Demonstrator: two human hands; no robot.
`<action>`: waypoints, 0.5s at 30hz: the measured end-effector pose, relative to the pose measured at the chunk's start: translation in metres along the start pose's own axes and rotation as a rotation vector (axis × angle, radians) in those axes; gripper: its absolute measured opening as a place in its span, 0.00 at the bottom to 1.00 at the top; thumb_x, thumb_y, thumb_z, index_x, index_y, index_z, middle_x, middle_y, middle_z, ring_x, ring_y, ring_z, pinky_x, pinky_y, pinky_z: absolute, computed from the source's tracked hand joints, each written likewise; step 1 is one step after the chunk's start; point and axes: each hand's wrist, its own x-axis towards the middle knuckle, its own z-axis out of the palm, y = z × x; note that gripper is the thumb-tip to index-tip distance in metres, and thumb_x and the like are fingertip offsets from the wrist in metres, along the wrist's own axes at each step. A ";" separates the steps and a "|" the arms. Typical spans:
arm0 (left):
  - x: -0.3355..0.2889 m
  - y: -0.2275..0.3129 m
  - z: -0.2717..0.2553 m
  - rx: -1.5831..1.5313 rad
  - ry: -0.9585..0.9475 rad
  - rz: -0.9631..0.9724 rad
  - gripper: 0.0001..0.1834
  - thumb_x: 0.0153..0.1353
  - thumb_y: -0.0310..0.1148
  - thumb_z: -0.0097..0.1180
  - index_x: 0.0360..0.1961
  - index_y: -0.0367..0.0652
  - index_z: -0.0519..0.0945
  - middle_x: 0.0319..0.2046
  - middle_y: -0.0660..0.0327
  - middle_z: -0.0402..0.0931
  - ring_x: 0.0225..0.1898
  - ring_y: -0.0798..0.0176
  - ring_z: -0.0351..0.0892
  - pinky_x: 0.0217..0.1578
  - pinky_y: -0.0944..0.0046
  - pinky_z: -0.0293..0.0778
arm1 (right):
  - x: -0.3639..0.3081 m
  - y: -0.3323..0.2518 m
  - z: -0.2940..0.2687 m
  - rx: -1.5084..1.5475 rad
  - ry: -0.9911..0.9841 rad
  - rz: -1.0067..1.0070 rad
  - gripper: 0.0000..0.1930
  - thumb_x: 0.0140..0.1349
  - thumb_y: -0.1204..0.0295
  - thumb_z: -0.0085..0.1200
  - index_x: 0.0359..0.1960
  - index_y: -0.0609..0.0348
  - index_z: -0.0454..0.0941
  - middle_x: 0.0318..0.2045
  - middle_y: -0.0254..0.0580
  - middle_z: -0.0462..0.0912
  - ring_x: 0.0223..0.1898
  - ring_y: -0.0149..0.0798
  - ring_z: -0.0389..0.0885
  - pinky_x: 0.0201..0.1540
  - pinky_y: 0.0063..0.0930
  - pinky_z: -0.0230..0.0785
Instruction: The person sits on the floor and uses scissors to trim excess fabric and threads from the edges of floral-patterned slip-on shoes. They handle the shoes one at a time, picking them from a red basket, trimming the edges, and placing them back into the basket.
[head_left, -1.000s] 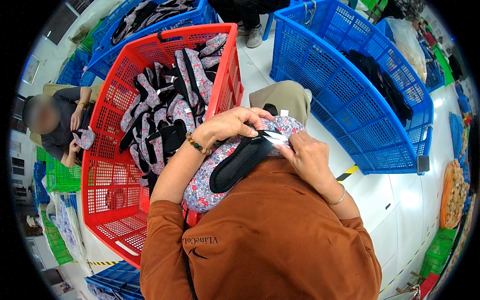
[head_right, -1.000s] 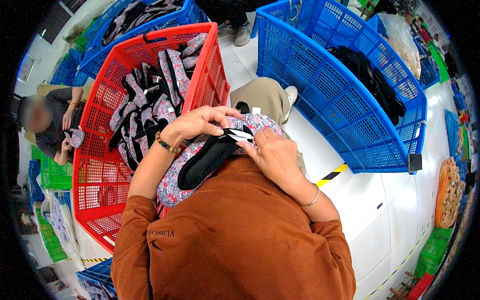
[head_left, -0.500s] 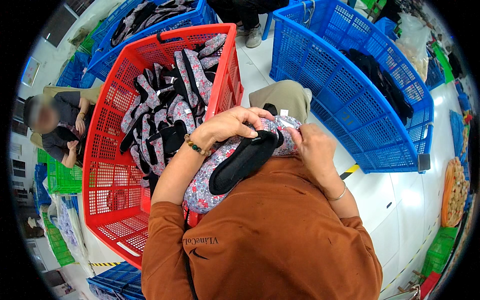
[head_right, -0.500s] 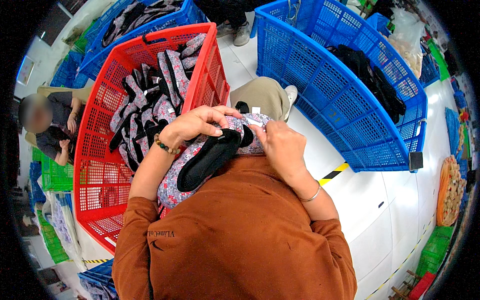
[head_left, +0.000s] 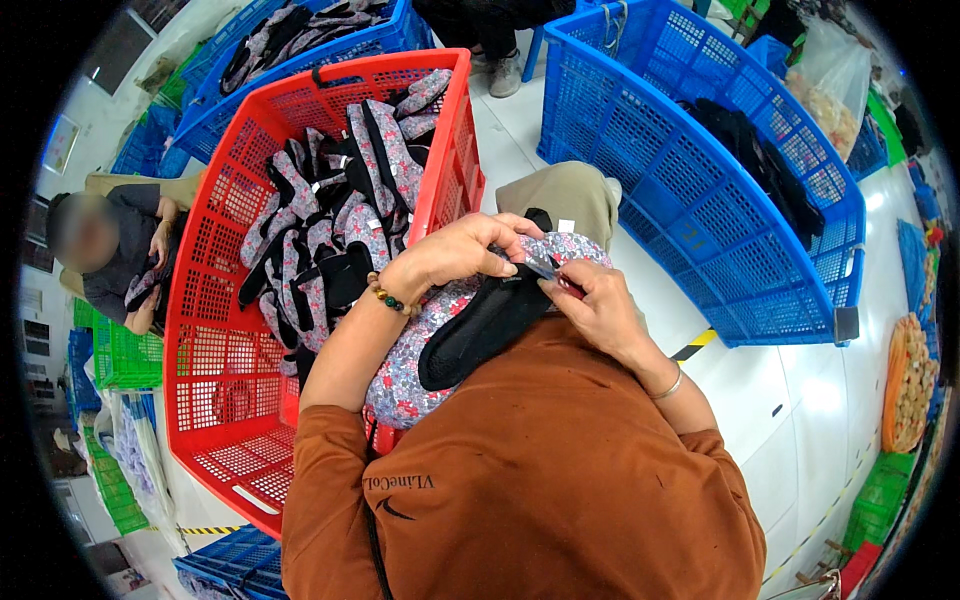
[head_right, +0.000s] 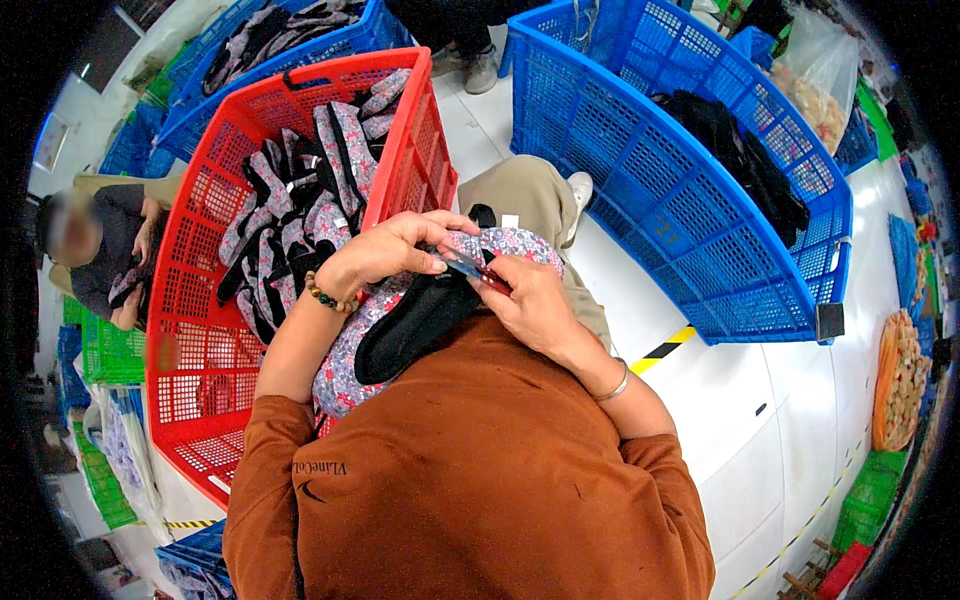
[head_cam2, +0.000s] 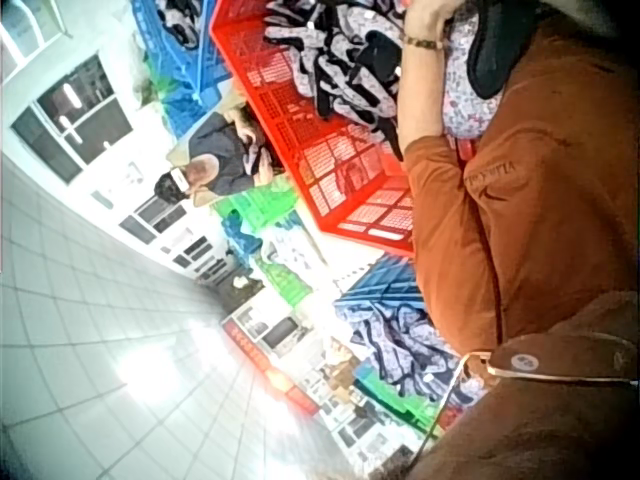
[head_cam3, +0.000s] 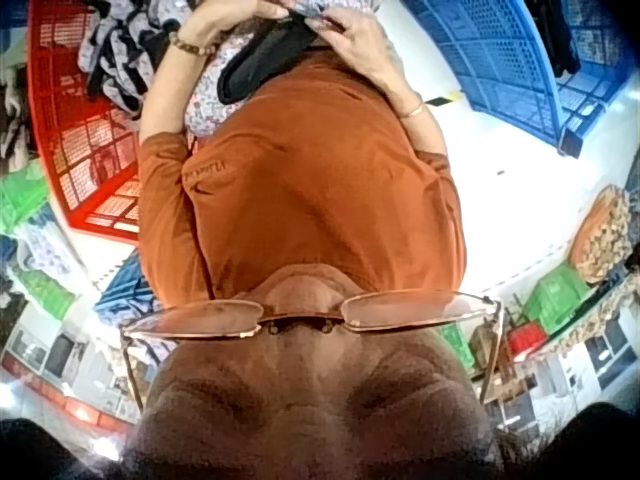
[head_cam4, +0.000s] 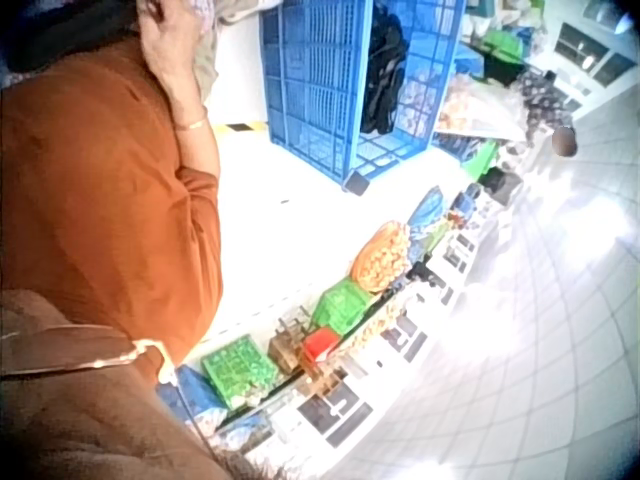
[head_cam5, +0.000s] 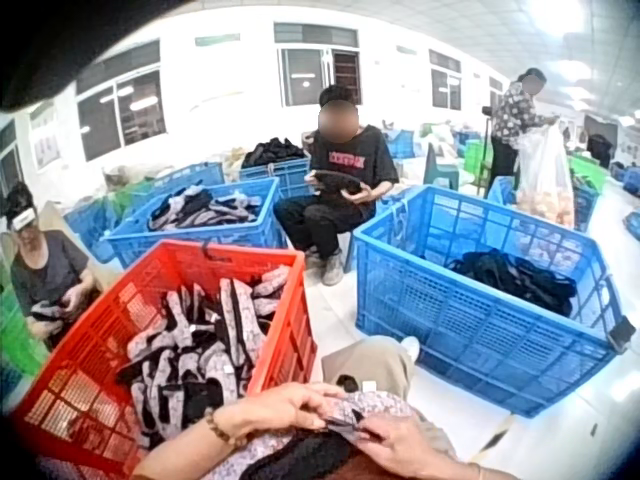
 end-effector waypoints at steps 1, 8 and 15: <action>-0.001 0.004 0.001 0.010 -0.009 0.005 0.04 0.47 0.20 0.58 0.27 0.37 0.78 0.56 0.54 0.66 0.57 0.60 0.63 0.59 0.61 0.55 | 0.000 0.004 -0.001 0.054 -0.008 -0.025 0.08 0.56 0.70 0.57 0.26 0.63 0.75 0.17 0.43 0.71 0.18 0.35 0.70 0.23 0.28 0.61; -0.007 0.007 -0.001 -0.096 -0.062 0.123 0.05 0.47 0.22 0.57 0.28 0.37 0.79 0.57 0.54 0.65 0.57 0.58 0.63 0.59 0.62 0.56 | -0.005 0.029 -0.007 0.472 0.172 0.070 0.09 0.64 0.73 0.49 0.28 0.65 0.73 0.20 0.29 0.73 0.24 0.21 0.66 0.26 0.19 0.60; -0.016 0.001 -0.007 -0.347 -0.075 0.260 0.07 0.52 0.31 0.62 0.32 0.41 0.81 0.59 0.51 0.62 0.54 0.64 0.67 0.54 0.67 0.61 | -0.006 0.013 -0.008 0.071 0.045 -0.288 0.08 0.58 0.69 0.51 0.32 0.62 0.71 0.26 0.45 0.70 0.28 0.47 0.71 0.33 0.32 0.65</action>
